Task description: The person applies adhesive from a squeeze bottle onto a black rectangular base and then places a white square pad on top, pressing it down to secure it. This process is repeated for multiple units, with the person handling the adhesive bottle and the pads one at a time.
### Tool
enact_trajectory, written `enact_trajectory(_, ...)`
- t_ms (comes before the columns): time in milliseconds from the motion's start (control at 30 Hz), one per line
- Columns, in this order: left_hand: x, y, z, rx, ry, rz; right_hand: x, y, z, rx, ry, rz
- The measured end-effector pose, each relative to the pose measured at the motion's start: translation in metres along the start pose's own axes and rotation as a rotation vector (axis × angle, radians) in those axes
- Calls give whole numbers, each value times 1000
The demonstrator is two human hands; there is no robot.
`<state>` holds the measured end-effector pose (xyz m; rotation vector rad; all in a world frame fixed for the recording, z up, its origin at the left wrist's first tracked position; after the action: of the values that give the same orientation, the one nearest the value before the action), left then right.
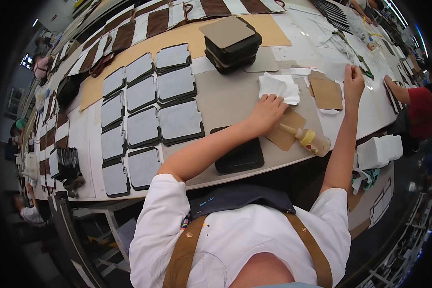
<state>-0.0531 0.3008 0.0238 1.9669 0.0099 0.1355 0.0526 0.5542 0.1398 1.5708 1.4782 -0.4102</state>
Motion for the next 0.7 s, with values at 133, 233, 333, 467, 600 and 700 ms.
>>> enact_trajectory(133,-8,36,-1,87,113,465,-100,-10,52,-159,170,117)
enact_trajectory(233,-12,36,11,-144,336,1380,-159,-28,109,-303,413,49)
enact_trajectory(333,-10,56,34,-251,428,2088,-194,-44,167,-560,704,62)
enact_trajectory(467,-27,71,78,-234,681,2054,-209,-63,233,-821,882,53)
enact_trajectory(600,-36,68,114,-262,851,1780,-206,-61,245,-849,780,-88)
enact_trajectory(700,-41,91,126,-24,844,1912,-176,-50,226,-494,383,-405)
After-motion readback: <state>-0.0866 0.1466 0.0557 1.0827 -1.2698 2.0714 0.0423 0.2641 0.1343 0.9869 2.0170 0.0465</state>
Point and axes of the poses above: each hand's wrist, its own z-axis away from the middle knuckle, its own y-axis out of the back of the hand, x = y × z, the point moved 8 cm from there along -z, towards the middle knuckle, and after that the axes turned 8 degrees about -z, right-handed, at the moved point
